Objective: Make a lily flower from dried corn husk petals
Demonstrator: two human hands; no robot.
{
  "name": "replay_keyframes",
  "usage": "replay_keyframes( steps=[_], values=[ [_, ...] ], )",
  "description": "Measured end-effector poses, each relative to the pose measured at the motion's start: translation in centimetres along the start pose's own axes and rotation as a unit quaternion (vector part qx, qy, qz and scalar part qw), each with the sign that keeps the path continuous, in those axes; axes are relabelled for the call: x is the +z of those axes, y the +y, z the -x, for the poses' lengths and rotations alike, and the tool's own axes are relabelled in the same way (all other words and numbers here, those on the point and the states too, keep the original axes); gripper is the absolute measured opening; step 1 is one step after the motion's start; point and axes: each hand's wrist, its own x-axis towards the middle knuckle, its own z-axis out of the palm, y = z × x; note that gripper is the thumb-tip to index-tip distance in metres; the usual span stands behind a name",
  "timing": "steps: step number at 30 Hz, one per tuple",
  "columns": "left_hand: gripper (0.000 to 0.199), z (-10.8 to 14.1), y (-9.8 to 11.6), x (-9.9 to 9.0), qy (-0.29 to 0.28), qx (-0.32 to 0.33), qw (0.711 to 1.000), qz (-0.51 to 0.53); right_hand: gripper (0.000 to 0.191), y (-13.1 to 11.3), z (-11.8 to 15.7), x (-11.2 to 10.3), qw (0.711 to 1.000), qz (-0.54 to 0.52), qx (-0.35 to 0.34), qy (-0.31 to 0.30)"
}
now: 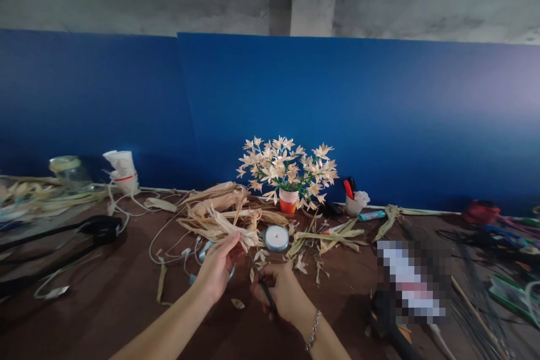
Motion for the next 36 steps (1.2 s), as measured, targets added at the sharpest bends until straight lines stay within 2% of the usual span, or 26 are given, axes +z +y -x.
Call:
replay_keyframes(
  steps=[15, 22, 30, 33, 36],
  values=[
    [0.021, -0.1, -0.2, -0.1, -0.018, -0.002, 1.000, -0.010, 0.013, 0.7, -0.3, 0.1, 1.000, 0.005, -0.007, -0.003],
    [0.020, 0.1, 0.0, 0.1, -0.036, -0.001, 0.999, -0.021, 0.012, 0.2, -0.3, 0.2, 1.000, 0.017, -0.001, 0.012],
    [0.019, -0.2, 0.3, 0.0, -0.024, -0.009, 1.000, 0.001, 0.014, 0.4, 0.1, -0.8, 1.000, 0.010, -0.008, -0.019],
    [0.017, -0.3, 0.5, -0.2, -0.026, -0.004, 1.000, 0.011, 0.020, -0.1, 0.2, -1.5, 0.999, -0.025, -0.041, 0.017],
    [0.017, -0.1, 0.6, -0.1, -0.051, -0.034, 0.998, -0.017, 0.028, -0.6, 0.1, -1.9, 0.987, -0.067, -0.104, 0.103]
  ],
)
